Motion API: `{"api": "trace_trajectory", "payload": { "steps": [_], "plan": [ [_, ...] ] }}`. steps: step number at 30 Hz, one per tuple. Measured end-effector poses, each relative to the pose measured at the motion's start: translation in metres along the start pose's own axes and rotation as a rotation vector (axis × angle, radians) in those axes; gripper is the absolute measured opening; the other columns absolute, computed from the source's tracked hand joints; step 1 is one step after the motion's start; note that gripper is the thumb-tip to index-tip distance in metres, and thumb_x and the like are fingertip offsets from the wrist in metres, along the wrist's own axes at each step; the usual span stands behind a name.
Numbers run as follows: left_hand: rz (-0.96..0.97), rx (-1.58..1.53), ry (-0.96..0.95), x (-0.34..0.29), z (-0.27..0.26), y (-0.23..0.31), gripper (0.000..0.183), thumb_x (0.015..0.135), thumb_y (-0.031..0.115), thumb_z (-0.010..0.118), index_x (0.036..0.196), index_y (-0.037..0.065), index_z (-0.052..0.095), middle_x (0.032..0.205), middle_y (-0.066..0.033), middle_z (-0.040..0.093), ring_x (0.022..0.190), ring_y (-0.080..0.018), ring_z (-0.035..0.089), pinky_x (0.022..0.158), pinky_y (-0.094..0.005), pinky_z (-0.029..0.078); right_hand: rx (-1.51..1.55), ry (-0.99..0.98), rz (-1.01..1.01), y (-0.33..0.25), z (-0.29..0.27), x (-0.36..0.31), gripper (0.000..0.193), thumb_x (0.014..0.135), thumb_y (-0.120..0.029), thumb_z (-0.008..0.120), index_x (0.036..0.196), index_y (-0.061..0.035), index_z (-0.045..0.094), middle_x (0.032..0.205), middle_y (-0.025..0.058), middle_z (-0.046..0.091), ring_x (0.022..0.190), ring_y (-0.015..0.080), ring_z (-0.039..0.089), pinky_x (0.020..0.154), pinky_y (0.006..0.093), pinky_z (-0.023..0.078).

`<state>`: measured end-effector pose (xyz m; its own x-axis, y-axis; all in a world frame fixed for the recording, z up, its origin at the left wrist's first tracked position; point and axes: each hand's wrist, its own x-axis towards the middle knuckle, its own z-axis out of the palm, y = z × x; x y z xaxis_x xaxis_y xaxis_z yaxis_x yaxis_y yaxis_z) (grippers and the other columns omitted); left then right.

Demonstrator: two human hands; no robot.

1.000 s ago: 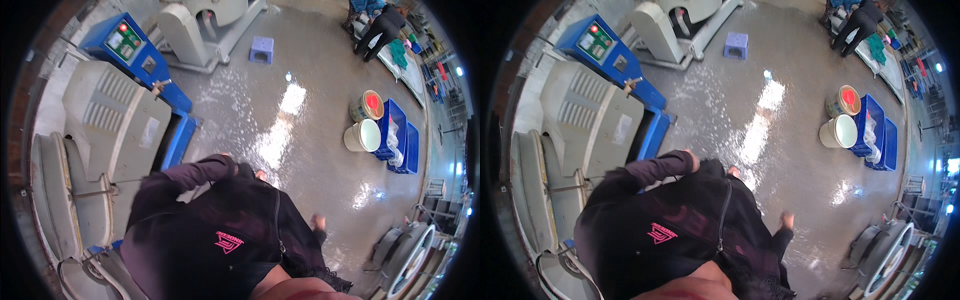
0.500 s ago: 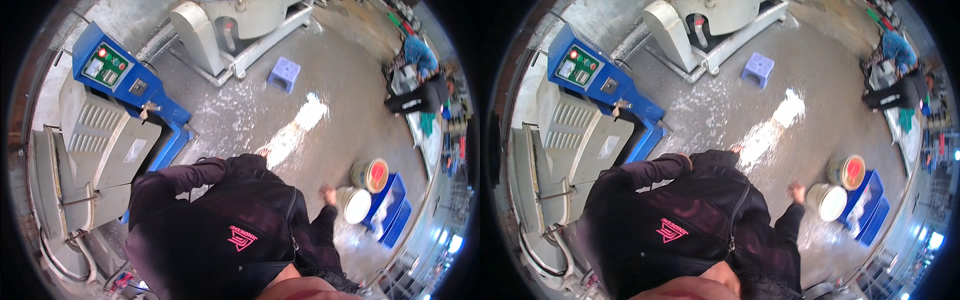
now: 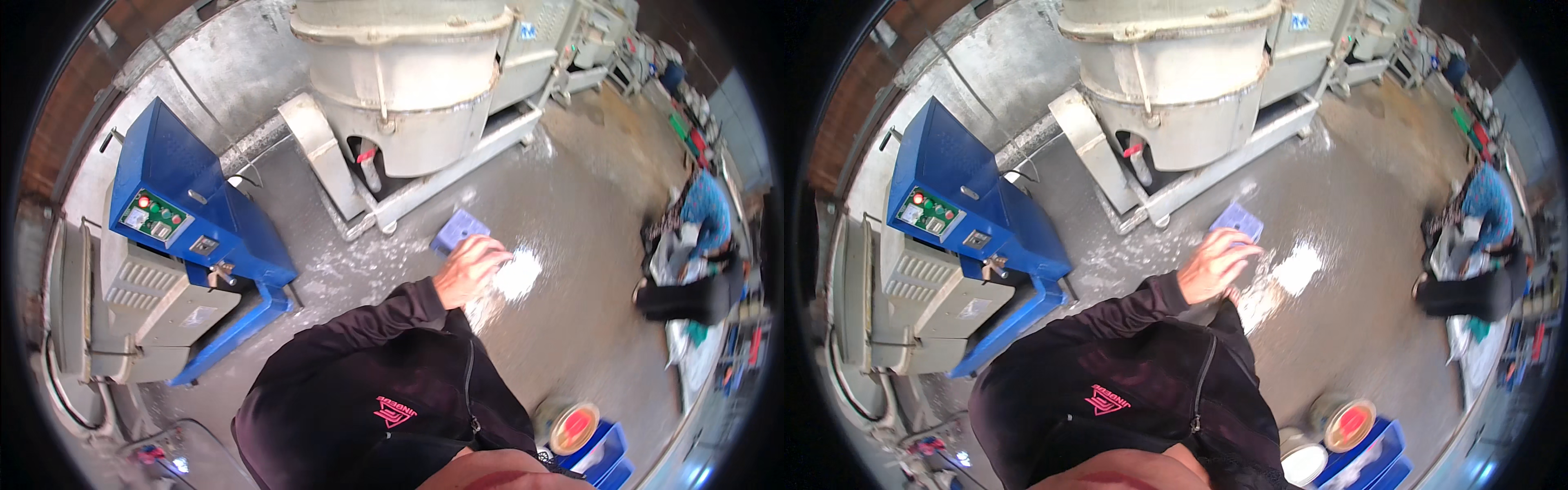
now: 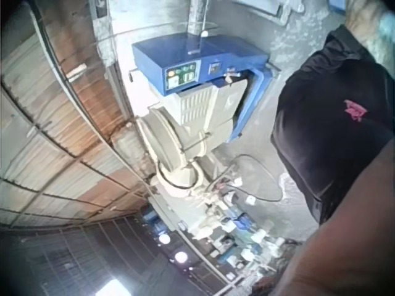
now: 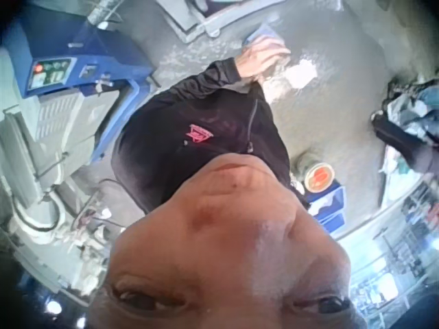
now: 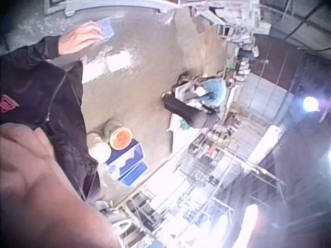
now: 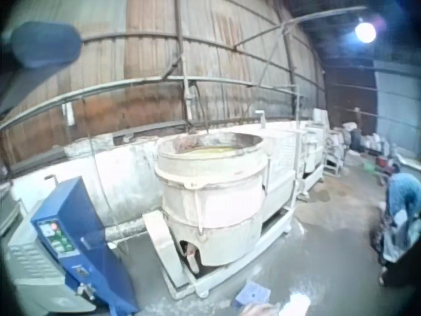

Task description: The person sprays a vibrating polishing machine with a hose and later uses a red scoop to add liquid from a blue barrel into a different industrial tumbler.

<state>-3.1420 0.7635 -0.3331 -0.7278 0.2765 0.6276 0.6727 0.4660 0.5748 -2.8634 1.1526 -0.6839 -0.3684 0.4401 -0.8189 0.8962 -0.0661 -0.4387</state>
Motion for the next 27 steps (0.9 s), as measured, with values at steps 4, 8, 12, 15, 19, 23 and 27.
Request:
{"api": "trace_trajectory", "payload": {
  "steps": [4,8,12,15,19,23,27],
  "plan": [
    [-0.268,0.265,0.228,0.076,-0.026,-0.065,0.037,0.071,0.007,0.058,0.108,0.005,0.051,0.103,-0.0128,0.047,0.102,-0.0289,0.041,0.087,-0.0388,0.035,-0.105,-0.065,-0.221,-0.191,-0.016,0.103,0.024,0.081,-0.013,0.039,0.077,-0.0001,0.059,0.071,0.0156,0.061,0.056,0.0219,0.059,0.048,0.0326,0.048],
    [-0.306,0.383,0.479,0.121,-0.061,-0.109,0.038,0.073,0.012,0.060,0.109,0.004,0.051,0.105,-0.0135,0.048,0.101,-0.0296,0.043,0.089,-0.0384,0.034,-0.225,-0.084,-0.648,-0.427,-0.008,0.195,0.016,0.075,-0.009,0.042,0.068,-0.0010,0.055,0.057,0.0103,0.053,0.045,0.0194,0.052,0.041,0.0318,0.043],
    [-0.088,0.642,0.490,0.147,-0.134,-0.145,0.035,0.080,0.025,0.051,0.106,0.002,0.053,0.105,-0.0147,0.051,0.103,-0.0307,0.044,0.090,-0.0395,0.033,-0.463,0.311,-1.327,-0.652,0.086,0.157,0.019,0.082,-0.007,0.049,0.099,-0.0007,0.056,0.082,0.0128,0.060,0.071,0.0230,0.057,0.066,0.0324,0.046],
    [0.047,0.748,0.735,0.180,-0.207,-0.182,0.041,0.086,0.033,0.038,0.105,0.002,0.055,0.107,-0.0142,0.052,0.104,-0.0286,0.046,0.091,-0.0379,0.033,-0.091,0.424,-1.991,-0.769,0.165,-0.039,0.034,0.083,0.001,0.046,0.116,-0.0053,0.048,0.101,0.0132,0.053,0.090,0.0237,0.054,0.079,0.0326,0.043],
    [0.149,0.542,1.004,0.256,-0.296,-0.247,0.043,0.088,0.035,0.035,0.106,0.001,0.055,0.108,-0.0136,0.053,0.105,-0.0259,0.046,0.090,-0.0353,0.033,0.011,0.433,-2.292,-0.867,0.213,-0.168,0.041,0.079,0.001,0.050,0.119,-0.0045,0.046,0.109,0.0116,0.050,0.101,0.0257,0.047,0.088,0.0342,0.036],
    [-0.159,0.634,0.885,0.309,-0.378,-0.341,0.045,0.087,0.041,0.038,0.108,0.005,0.055,0.107,-0.0161,0.053,0.108,-0.0259,0.042,0.093,-0.0354,0.031,-0.170,0.536,-2.565,-0.944,0.261,-0.251,0.039,0.075,0.001,0.052,0.114,-0.0041,0.049,0.102,0.0111,0.052,0.097,0.0254,0.047,0.086,0.0336,0.036],
    [-0.670,0.945,0.766,0.315,-0.478,-0.447,0.067,0.074,0.062,0.047,0.121,0.015,0.046,0.120,-0.0240,0.041,0.116,-0.0383,0.028,0.096,-0.0467,0.022,-0.435,0.212,-2.476,-1.014,0.316,-0.300,0.032,0.074,-0.002,0.054,0.106,-0.0063,0.055,0.088,0.0103,0.055,0.087,0.0245,0.050,0.080,0.0321,0.039]
  ]
}}
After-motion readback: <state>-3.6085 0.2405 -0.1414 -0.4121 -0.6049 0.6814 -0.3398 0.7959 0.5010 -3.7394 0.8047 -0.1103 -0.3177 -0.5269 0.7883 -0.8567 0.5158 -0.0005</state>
